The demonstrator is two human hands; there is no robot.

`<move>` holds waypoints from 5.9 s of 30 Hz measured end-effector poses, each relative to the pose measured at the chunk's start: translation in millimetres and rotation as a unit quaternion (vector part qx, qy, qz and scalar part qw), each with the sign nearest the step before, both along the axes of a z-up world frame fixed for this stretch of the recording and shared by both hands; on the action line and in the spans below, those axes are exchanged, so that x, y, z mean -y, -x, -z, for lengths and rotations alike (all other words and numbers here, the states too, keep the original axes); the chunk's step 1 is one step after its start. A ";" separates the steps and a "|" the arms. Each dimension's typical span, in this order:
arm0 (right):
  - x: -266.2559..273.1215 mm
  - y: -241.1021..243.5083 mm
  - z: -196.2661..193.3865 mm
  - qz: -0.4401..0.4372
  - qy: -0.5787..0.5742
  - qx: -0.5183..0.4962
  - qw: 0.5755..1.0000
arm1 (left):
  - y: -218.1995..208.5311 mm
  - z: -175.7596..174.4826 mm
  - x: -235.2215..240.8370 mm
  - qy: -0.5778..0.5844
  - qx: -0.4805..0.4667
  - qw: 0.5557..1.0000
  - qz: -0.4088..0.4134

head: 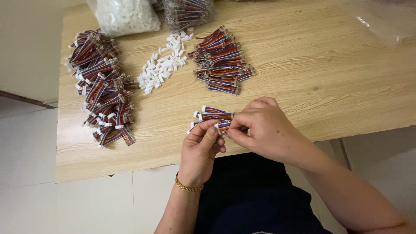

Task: The person repeatedly picks a flat ribbon cable and a small white plastic connector, aligns the cable end with the connector, and presses them together. Completed assemblies are placed in a growing pile on the table. The person handles the cables and connectors by hand without using tools.

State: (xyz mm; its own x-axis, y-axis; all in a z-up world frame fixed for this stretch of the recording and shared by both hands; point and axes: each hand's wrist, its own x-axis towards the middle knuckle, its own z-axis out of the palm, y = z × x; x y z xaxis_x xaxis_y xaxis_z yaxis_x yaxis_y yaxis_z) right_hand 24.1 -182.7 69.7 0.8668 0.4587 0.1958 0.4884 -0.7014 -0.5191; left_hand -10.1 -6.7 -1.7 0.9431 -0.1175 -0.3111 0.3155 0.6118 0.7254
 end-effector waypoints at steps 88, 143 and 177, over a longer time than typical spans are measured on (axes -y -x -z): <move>-3.2 2.2 35.8 0.018 -0.014 0.064 0.998 | -5.4 24.1 3.6 -0.125 0.071 0.989 -0.032; 20.9 -101.2 101.3 0.150 0.064 0.002 0.987 | -52.7 -1.3 -20.7 -0.622 0.350 0.695 -0.091; 20.9 -23.0 -44.6 -0.014 -0.205 -0.122 0.971 | -33.1 -59.8 6.7 -0.269 0.197 0.937 0.105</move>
State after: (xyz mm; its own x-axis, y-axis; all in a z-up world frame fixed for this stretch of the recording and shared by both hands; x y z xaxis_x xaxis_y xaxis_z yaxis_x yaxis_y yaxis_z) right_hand 47.1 -203.6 114.3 0.8985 0.4097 0.1579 0.3321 -0.3989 -0.8548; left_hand 23.0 -13.3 58.2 0.9708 -0.2396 -0.0113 0.0309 0.0783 0.9965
